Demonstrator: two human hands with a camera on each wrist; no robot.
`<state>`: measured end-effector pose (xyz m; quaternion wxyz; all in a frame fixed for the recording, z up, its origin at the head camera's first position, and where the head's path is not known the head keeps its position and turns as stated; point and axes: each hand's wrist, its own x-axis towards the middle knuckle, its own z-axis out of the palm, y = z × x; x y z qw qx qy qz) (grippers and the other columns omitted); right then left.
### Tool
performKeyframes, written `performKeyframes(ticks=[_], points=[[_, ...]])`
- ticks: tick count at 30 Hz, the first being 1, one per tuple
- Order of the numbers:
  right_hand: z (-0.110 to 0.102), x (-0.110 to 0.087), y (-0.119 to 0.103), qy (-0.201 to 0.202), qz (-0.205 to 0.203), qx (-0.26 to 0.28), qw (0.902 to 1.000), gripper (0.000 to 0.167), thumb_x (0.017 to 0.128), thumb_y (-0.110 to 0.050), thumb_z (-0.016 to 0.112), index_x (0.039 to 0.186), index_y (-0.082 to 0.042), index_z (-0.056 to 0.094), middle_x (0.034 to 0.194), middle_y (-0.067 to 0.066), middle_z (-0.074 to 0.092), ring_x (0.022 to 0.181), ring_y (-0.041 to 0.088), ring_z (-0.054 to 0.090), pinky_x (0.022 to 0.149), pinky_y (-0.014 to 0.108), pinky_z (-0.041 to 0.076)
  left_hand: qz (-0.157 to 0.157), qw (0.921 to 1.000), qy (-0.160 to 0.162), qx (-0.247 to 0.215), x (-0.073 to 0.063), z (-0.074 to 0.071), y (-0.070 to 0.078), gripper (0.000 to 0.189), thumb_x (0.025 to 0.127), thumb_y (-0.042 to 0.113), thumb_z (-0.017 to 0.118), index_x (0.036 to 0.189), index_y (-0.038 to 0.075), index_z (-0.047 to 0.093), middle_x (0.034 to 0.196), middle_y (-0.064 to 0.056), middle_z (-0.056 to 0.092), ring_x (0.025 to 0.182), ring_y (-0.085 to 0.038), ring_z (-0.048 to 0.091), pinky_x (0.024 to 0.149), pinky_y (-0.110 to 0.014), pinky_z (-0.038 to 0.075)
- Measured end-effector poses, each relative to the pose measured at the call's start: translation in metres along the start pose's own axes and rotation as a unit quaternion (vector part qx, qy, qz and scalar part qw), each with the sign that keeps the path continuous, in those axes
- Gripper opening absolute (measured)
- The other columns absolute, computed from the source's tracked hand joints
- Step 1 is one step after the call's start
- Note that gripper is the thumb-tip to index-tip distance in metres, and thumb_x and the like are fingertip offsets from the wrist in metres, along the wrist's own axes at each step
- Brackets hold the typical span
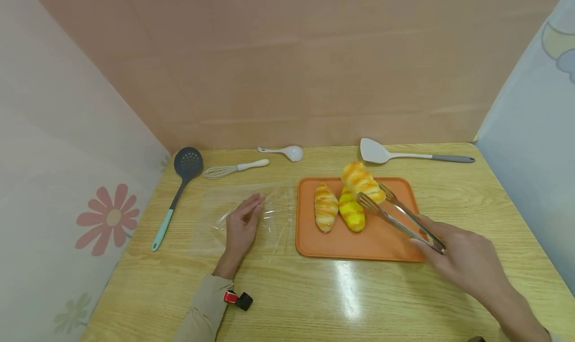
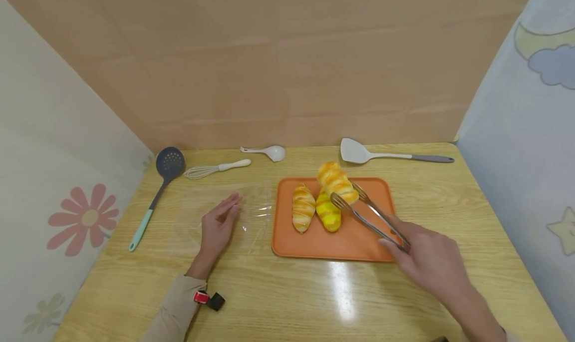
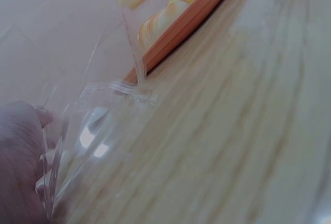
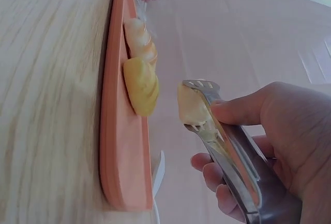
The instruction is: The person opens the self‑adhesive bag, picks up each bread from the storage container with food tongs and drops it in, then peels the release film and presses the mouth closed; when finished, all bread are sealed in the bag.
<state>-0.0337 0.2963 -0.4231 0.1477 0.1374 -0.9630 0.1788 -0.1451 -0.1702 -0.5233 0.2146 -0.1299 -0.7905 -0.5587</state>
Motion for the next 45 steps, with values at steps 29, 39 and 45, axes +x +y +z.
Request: performKeyframes(ticks=[29, 39, 45], points=[[0.031, 0.03, -0.065, -0.026, -0.127, 0.044, 0.9907, 0.057, 0.086, -0.03, 0.096, 0.139, -0.017, 0.079, 0.075, -0.023, 0.057, 0.059, -0.009, 0.04, 0.047, 0.017, 0.032, -0.007, 1.0, 0.001, 0.002, 0.001, 0.0, 0.002, 0.023, 0.104, -0.004, 0.074, 0.126, -0.004, 0.081, 0.139, -0.024, 0.074, 0.136, -0.046, 0.067, 0.108, -0.012, 0.05], [0.049, 0.028, -0.085, -0.068, -0.102, 0.032, 0.992, 0.053, 0.089, -0.037, 0.094, 0.134, -0.013, 0.082, 0.103, -0.002, 0.084, 0.066, 0.005, 0.068, 0.047, 0.02, 0.041, 0.012, 0.9999, 0.006, -0.007, 0.001, 0.0, 0.003, 0.023, 0.105, -0.005, 0.073, 0.126, -0.006, 0.08, 0.138, -0.026, 0.074, 0.135, -0.047, 0.068, 0.109, -0.016, 0.052], [0.056, 0.029, -0.097, -0.087, -0.091, 0.038, 0.9913, 0.052, 0.088, -0.036, 0.095, 0.135, -0.015, 0.082, 0.101, -0.003, 0.084, 0.063, -0.002, 0.053, 0.048, 0.021, 0.04, 0.01, 0.9999, 0.003, -0.011, 0.001, -0.001, 0.004, 0.023, 0.105, -0.004, 0.072, 0.126, -0.005, 0.08, 0.139, -0.026, 0.073, 0.134, -0.047, 0.068, 0.111, -0.017, 0.051]])
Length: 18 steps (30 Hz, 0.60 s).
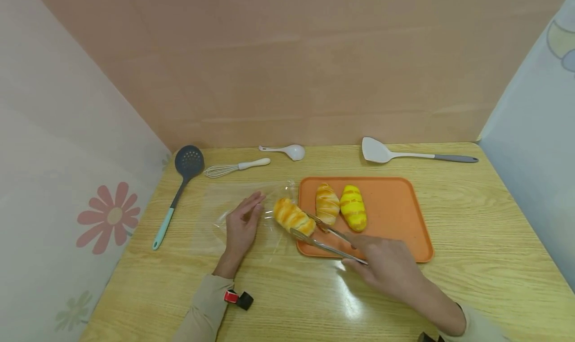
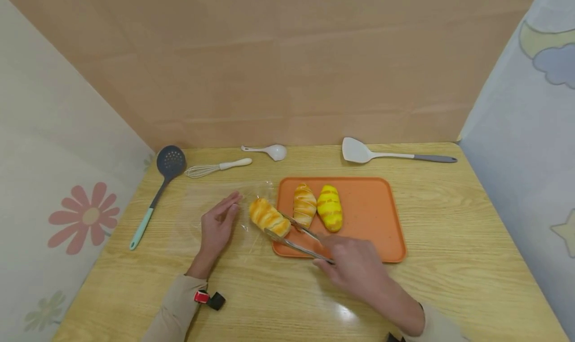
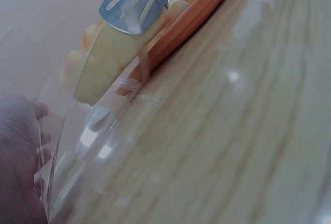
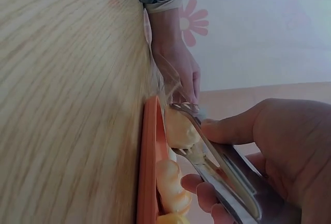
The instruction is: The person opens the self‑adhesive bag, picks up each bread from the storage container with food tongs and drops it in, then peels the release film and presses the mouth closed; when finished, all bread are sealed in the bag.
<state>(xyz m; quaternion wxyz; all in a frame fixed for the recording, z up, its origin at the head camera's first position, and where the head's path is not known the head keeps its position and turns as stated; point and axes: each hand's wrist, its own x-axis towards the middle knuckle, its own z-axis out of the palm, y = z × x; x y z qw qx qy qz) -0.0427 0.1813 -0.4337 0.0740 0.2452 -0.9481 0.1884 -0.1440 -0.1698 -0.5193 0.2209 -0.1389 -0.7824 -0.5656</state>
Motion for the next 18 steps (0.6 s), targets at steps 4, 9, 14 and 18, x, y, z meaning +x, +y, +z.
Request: performKeyframes(ticks=[4, 9, 14, 18], points=[[0.004, 0.005, -0.007, -0.009, -0.005, -0.006, 0.9999, 0.054, 0.089, -0.037, 0.094, 0.136, -0.016, 0.081, 0.113, 0.002, 0.085, 0.063, -0.002, 0.052, 0.046, 0.02, 0.037, 0.0, 1.0, -0.002, 0.004, -0.001, 0.0, 0.0, 0.023, 0.105, -0.004, 0.072, 0.126, -0.003, 0.081, 0.139, -0.024, 0.074, 0.135, -0.045, 0.068, 0.114, -0.018, 0.049], [0.002, 0.013, -0.011, -0.01, -0.033, -0.016, 0.9993, 0.054, 0.089, -0.037, 0.095, 0.137, -0.015, 0.079, 0.087, -0.006, 0.078, 0.056, -0.002, 0.041, 0.044, 0.02, 0.032, 0.002, 1.0, -0.006, -0.004, -0.003, 0.0, -0.001, 0.022, 0.104, -0.005, 0.073, 0.124, -0.004, 0.082, 0.14, -0.023, 0.073, 0.137, -0.045, 0.067, 0.12, -0.022, 0.047], [-0.002, 0.023, -0.009, -0.011, -0.042, -0.025, 0.9987, 0.054, 0.088, -0.038, 0.096, 0.134, -0.014, 0.081, 0.073, -0.009, 0.068, 0.053, -0.001, 0.037, 0.043, 0.022, 0.032, 0.005, 0.9999, -0.007, -0.006, -0.005, 0.002, 0.003, 0.02, 0.103, -0.005, 0.074, 0.122, -0.005, 0.082, 0.138, -0.024, 0.074, 0.136, -0.045, 0.067, 0.122, -0.041, 0.048], [0.001, 0.029, -0.008, -0.022, -0.041, -0.026, 0.9986, 0.05, 0.09, -0.038, 0.094, 0.132, -0.014, 0.082, 0.1, 0.0, 0.084, 0.056, 0.001, 0.048, 0.046, 0.022, 0.038, 0.009, 0.9999, -0.011, 0.001, -0.006, 0.004, 0.006, 0.02, 0.102, -0.006, 0.075, 0.12, -0.005, 0.082, 0.137, -0.025, 0.074, 0.135, -0.046, 0.068, 0.121, -0.042, 0.049]])
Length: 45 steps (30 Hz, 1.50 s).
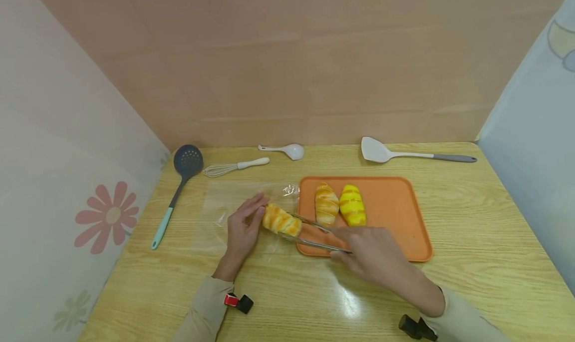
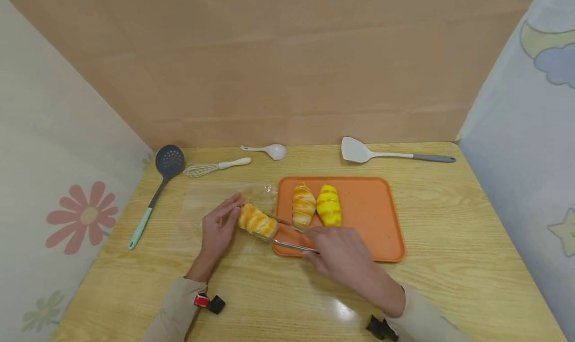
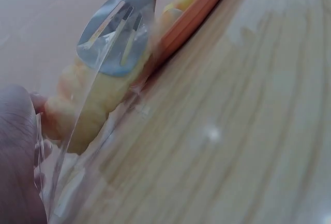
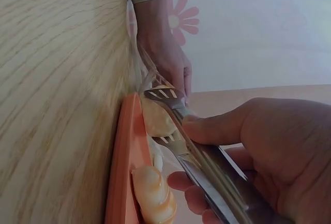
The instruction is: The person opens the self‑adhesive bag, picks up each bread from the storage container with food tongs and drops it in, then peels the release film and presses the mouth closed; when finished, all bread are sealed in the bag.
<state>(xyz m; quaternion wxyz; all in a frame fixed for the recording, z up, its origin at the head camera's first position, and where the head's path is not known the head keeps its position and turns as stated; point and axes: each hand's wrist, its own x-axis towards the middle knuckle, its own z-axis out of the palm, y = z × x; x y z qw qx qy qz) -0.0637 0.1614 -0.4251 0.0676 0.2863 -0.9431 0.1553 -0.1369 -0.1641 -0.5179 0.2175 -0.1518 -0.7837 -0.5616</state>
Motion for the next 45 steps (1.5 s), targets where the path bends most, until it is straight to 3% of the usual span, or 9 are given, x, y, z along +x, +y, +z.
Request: performKeyframes(ticks=[3, 6, 9, 15, 23, 27, 31, 40, 45], points=[[0.006, 0.004, -0.002, 0.006, -0.007, -0.005, 0.9999, 0.05, 0.089, -0.037, 0.095, 0.13, -0.014, 0.083, 0.111, 0.001, 0.085, 0.062, 0.006, 0.063, 0.048, 0.022, 0.043, 0.007, 0.9999, -0.003, 0.01, 0.0, 0.0, 0.001, 0.02, 0.103, -0.004, 0.075, 0.121, -0.004, 0.083, 0.137, -0.023, 0.075, 0.135, -0.045, 0.068, 0.12, -0.034, 0.05], [0.012, 0.007, -0.005, 0.012, -0.019, -0.015, 0.9996, 0.051, 0.087, -0.038, 0.097, 0.129, -0.012, 0.083, 0.113, 0.0, 0.085, 0.069, 0.012, 0.072, 0.048, 0.022, 0.045, 0.017, 0.9996, -0.005, 0.023, 0.0, -0.001, 0.0, 0.02, 0.103, -0.004, 0.075, 0.121, -0.003, 0.083, 0.137, -0.022, 0.075, 0.134, -0.044, 0.069, 0.119, -0.036, 0.052], [0.016, 0.009, -0.009, 0.006, -0.022, -0.013, 0.9997, 0.053, 0.088, -0.039, 0.096, 0.131, -0.011, 0.081, 0.114, 0.002, 0.084, 0.067, 0.009, 0.069, 0.046, 0.02, 0.041, 0.023, 0.9992, -0.004, 0.033, 0.0, -0.002, -0.001, 0.02, 0.103, -0.003, 0.074, 0.122, -0.003, 0.083, 0.137, -0.022, 0.075, 0.133, -0.044, 0.069, 0.119, -0.036, 0.052], [0.014, 0.007, -0.013, -0.005, -0.008, -0.007, 0.9999, 0.058, 0.089, -0.04, 0.095, 0.135, -0.008, 0.078, 0.112, 0.005, 0.084, 0.058, 0.001, 0.05, 0.045, 0.02, 0.038, 0.029, 0.999, 0.0, 0.035, 0.0, -0.002, 0.0, 0.02, 0.105, -0.001, 0.074, 0.123, -0.005, 0.082, 0.139, -0.022, 0.074, 0.134, -0.044, 0.069, 0.113, -0.018, 0.051], [0.01, 0.004, -0.013, -0.011, -0.019, -0.009, 0.9997, 0.059, 0.089, -0.039, 0.095, 0.135, -0.005, 0.078, 0.115, 0.008, 0.084, 0.064, 0.007, 0.063, 0.047, 0.02, 0.041, 0.011, 0.9977, -0.008, 0.067, -0.001, -0.004, 0.003, 0.02, 0.106, 0.003, 0.073, 0.124, -0.003, 0.082, 0.142, -0.019, 0.074, 0.139, -0.042, 0.066, 0.119, -0.057, 0.05], [0.01, 0.004, -0.01, 0.006, -0.041, -0.01, 0.9991, 0.051, 0.088, -0.033, 0.096, 0.129, -0.006, 0.08, 0.103, 0.003, 0.083, 0.062, 0.005, 0.06, 0.047, 0.02, 0.042, 0.024, 0.9961, -0.018, 0.083, 0.0, -0.004, 0.007, 0.02, 0.106, 0.003, 0.073, 0.123, -0.005, 0.082, 0.14, -0.021, 0.075, 0.138, -0.044, 0.067, 0.123, -0.058, 0.046], [0.011, 0.006, -0.009, 0.016, -0.055, -0.005, 0.9983, 0.05, 0.09, -0.031, 0.095, 0.133, -0.009, 0.08, 0.103, 0.0, 0.083, 0.061, 0.003, 0.056, 0.047, 0.021, 0.041, 0.048, 0.9939, -0.022, 0.096, 0.0, -0.004, 0.009, 0.02, 0.104, 0.001, 0.074, 0.121, -0.005, 0.082, 0.137, -0.021, 0.076, 0.135, -0.045, 0.068, 0.124, -0.059, 0.045], [0.024, 0.009, -0.01, 0.037, -0.074, -0.013, 0.9965, 0.057, 0.092, -0.033, 0.093, 0.141, -0.009, 0.077, 0.119, 0.003, 0.084, 0.089, 0.017, 0.08, 0.062, 0.032, 0.062, 0.064, 0.9898, -0.033, 0.123, -0.001, -0.006, 0.018, 0.019, 0.105, 0.004, 0.075, 0.122, -0.002, 0.083, 0.133, -0.019, 0.078, 0.131, -0.042, 0.071, 0.121, -0.062, 0.048], [0.03, 0.013, -0.013, 0.04, -0.076, -0.015, 0.9961, 0.059, 0.09, -0.035, 0.095, 0.141, -0.01, 0.076, 0.114, 0.0, 0.084, 0.088, 0.015, 0.079, 0.061, 0.03, 0.06, 0.082, 0.9873, -0.032, 0.132, -0.001, -0.007, 0.017, 0.019, 0.102, 0.0, 0.076, 0.12, -0.001, 0.084, 0.133, -0.019, 0.078, 0.129, -0.042, 0.073, 0.12, -0.06, 0.049]])
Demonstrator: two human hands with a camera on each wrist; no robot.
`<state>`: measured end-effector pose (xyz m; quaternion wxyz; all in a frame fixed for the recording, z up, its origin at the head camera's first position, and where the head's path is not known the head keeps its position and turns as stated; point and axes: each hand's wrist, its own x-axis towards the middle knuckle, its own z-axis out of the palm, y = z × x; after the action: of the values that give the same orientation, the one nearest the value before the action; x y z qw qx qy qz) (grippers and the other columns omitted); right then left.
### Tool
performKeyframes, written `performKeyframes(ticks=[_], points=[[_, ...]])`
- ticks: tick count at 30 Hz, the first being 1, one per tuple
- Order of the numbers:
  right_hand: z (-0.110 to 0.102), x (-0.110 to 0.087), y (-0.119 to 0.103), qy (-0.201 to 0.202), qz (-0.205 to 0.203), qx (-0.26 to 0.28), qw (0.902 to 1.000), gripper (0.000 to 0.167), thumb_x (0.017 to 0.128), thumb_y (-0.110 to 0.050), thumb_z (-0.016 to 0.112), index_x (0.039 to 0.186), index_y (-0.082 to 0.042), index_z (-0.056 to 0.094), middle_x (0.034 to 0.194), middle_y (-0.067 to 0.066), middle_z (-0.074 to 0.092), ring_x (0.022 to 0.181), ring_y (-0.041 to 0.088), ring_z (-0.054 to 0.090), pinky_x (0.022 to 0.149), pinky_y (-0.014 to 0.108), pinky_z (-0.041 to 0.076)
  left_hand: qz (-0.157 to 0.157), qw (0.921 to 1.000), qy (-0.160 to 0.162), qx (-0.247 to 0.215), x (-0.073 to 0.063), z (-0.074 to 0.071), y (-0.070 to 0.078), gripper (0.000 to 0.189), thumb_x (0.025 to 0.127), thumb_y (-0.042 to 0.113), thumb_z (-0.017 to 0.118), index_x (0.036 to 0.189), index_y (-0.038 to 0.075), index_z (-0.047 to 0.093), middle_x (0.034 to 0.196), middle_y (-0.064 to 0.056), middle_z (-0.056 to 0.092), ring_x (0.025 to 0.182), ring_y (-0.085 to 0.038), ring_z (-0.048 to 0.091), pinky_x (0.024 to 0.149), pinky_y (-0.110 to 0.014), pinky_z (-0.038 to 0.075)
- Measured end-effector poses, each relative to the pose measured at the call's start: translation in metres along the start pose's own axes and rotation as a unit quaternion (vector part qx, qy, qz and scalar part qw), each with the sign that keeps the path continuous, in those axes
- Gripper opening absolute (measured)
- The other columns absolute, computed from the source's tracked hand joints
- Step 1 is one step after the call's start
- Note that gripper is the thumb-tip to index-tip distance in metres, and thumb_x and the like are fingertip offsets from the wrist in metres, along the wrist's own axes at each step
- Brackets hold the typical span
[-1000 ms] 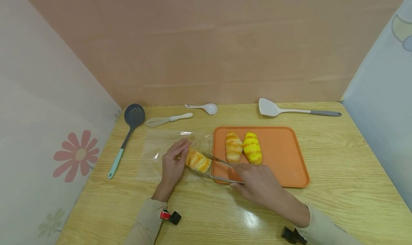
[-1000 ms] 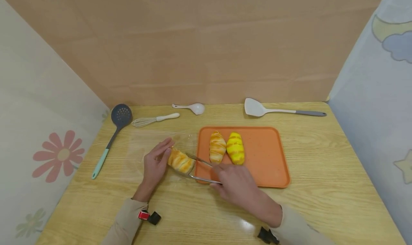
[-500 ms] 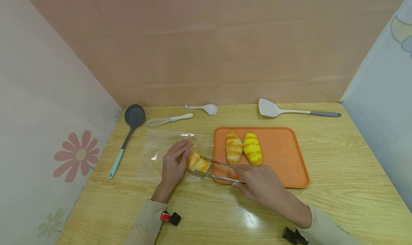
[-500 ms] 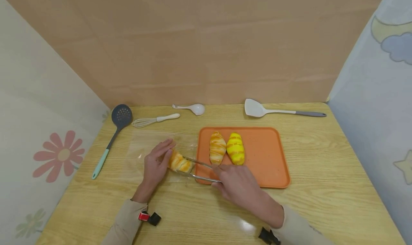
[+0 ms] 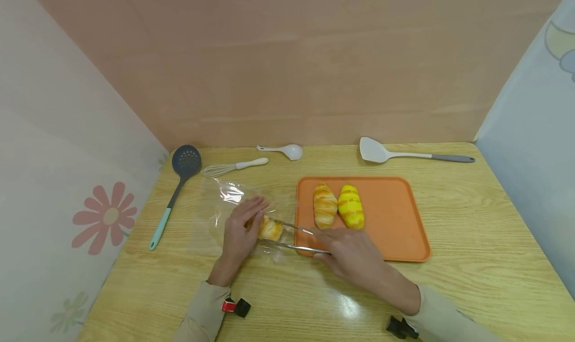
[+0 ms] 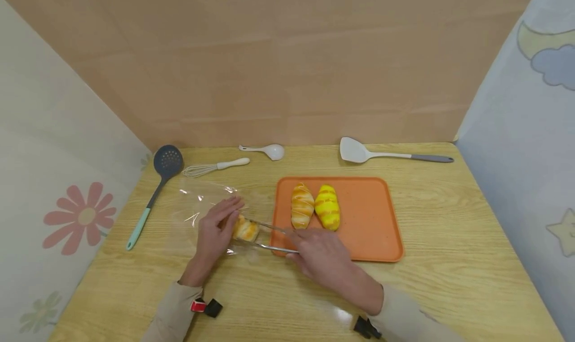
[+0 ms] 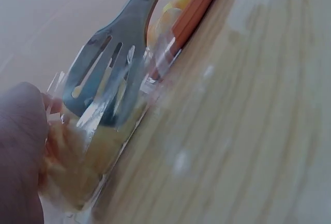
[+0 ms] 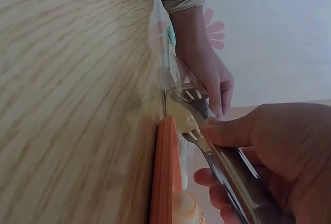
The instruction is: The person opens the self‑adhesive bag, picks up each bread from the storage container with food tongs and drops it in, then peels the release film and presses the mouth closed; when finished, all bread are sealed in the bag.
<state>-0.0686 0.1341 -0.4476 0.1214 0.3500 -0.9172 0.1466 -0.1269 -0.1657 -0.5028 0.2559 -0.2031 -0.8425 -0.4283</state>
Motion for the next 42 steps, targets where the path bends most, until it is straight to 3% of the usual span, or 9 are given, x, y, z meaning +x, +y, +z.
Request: performKeyframes(ticks=[5, 10, 15, 22, 26, 30, 33, 42], points=[[0.005, 0.006, -0.003, -0.012, 0.004, 0.003, 0.9999, 0.059, 0.091, -0.037, 0.093, 0.14, -0.008, 0.077, 0.114, 0.001, 0.084, 0.082, 0.016, 0.077, 0.059, 0.029, 0.058, 0.028, 0.9995, -0.001, 0.012, -0.002, 0.0, -0.002, 0.019, 0.1, 0.0, 0.077, 0.117, 0.0, 0.085, 0.132, -0.018, 0.079, 0.127, -0.042, 0.074, 0.118, -0.06, 0.051], [0.006, 0.01, -0.005, -0.023, 0.007, 0.01, 0.9997, 0.063, 0.091, -0.039, 0.094, 0.142, -0.009, 0.075, 0.119, 0.005, 0.083, 0.079, 0.015, 0.075, 0.056, 0.026, 0.054, 0.025, 0.9994, 0.0, 0.023, -0.002, 0.0, -0.002, 0.018, 0.101, 0.001, 0.076, 0.117, 0.0, 0.085, 0.132, -0.019, 0.078, 0.126, -0.043, 0.074, 0.117, -0.062, 0.051], [0.002, 0.008, -0.002, -0.044, 0.023, 0.026, 0.9984, 0.065, 0.088, -0.04, 0.096, 0.141, -0.008, 0.075, 0.112, 0.004, 0.083, 0.068, 0.007, 0.062, 0.05, 0.02, 0.043, 0.015, 0.9995, 0.002, 0.028, 0.0, -0.002, -0.003, 0.018, 0.102, 0.0, 0.076, 0.118, 0.0, 0.084, 0.132, -0.017, 0.079, 0.126, -0.042, 0.074, 0.116, -0.061, 0.053], [-0.001, 0.006, 0.006, -0.064, 0.024, 0.053, 0.9963, 0.056, 0.093, -0.036, 0.092, 0.139, -0.008, 0.076, 0.119, 0.007, 0.083, 0.057, -0.001, 0.042, 0.044, 0.017, 0.033, 0.011, 0.9996, 0.007, 0.025, -0.001, -0.003, -0.004, 0.017, 0.102, 0.002, 0.077, 0.117, 0.001, 0.085, 0.131, -0.015, 0.08, 0.126, -0.04, 0.074, 0.113, -0.06, 0.055], [0.002, 0.006, 0.007, -0.057, 0.023, 0.052, 0.9967, 0.053, 0.094, -0.034, 0.091, 0.139, -0.011, 0.078, 0.124, 0.007, 0.083, 0.062, 0.002, 0.055, 0.047, 0.018, 0.037, 0.0, 0.9997, 0.014, 0.021, -0.001, -0.003, -0.002, 0.016, 0.102, 0.002, 0.077, 0.116, 0.0, 0.085, 0.13, -0.015, 0.08, 0.126, -0.04, 0.075, 0.114, -0.057, 0.054], [0.007, 0.007, 0.007, -0.04, 0.016, 0.042, 0.9982, 0.053, 0.094, -0.036, 0.091, 0.141, -0.015, 0.078, 0.126, 0.004, 0.082, 0.082, 0.013, 0.076, 0.053, 0.023, 0.05, -0.005, 0.9995, 0.024, 0.018, 0.0, -0.002, 0.001, 0.016, 0.102, 0.001, 0.076, 0.115, -0.001, 0.085, 0.128, -0.016, 0.081, 0.125, -0.041, 0.075, 0.115, -0.059, 0.054], [0.012, 0.007, 0.006, -0.028, 0.006, 0.036, 0.9989, 0.056, 0.094, -0.036, 0.091, 0.143, -0.014, 0.076, 0.123, 0.004, 0.083, 0.089, 0.017, 0.079, 0.059, 0.027, 0.057, -0.008, 0.9993, 0.033, 0.015, 0.002, -0.002, 0.005, 0.015, 0.102, 0.0, 0.076, 0.114, -0.001, 0.085, 0.126, -0.016, 0.081, 0.124, -0.042, 0.075, 0.116, -0.061, 0.053], [0.015, 0.008, 0.004, -0.025, -0.001, 0.032, 0.9992, 0.058, 0.095, -0.036, 0.09, 0.145, -0.012, 0.073, 0.123, 0.005, 0.083, 0.091, 0.02, 0.08, 0.063, 0.032, 0.062, 0.005, 0.9992, 0.037, 0.017, 0.002, -0.006, 0.013, 0.015, 0.101, -0.001, 0.077, 0.114, 0.001, 0.085, 0.127, -0.016, 0.081, 0.123, -0.041, 0.076, 0.11, -0.061, 0.056]])
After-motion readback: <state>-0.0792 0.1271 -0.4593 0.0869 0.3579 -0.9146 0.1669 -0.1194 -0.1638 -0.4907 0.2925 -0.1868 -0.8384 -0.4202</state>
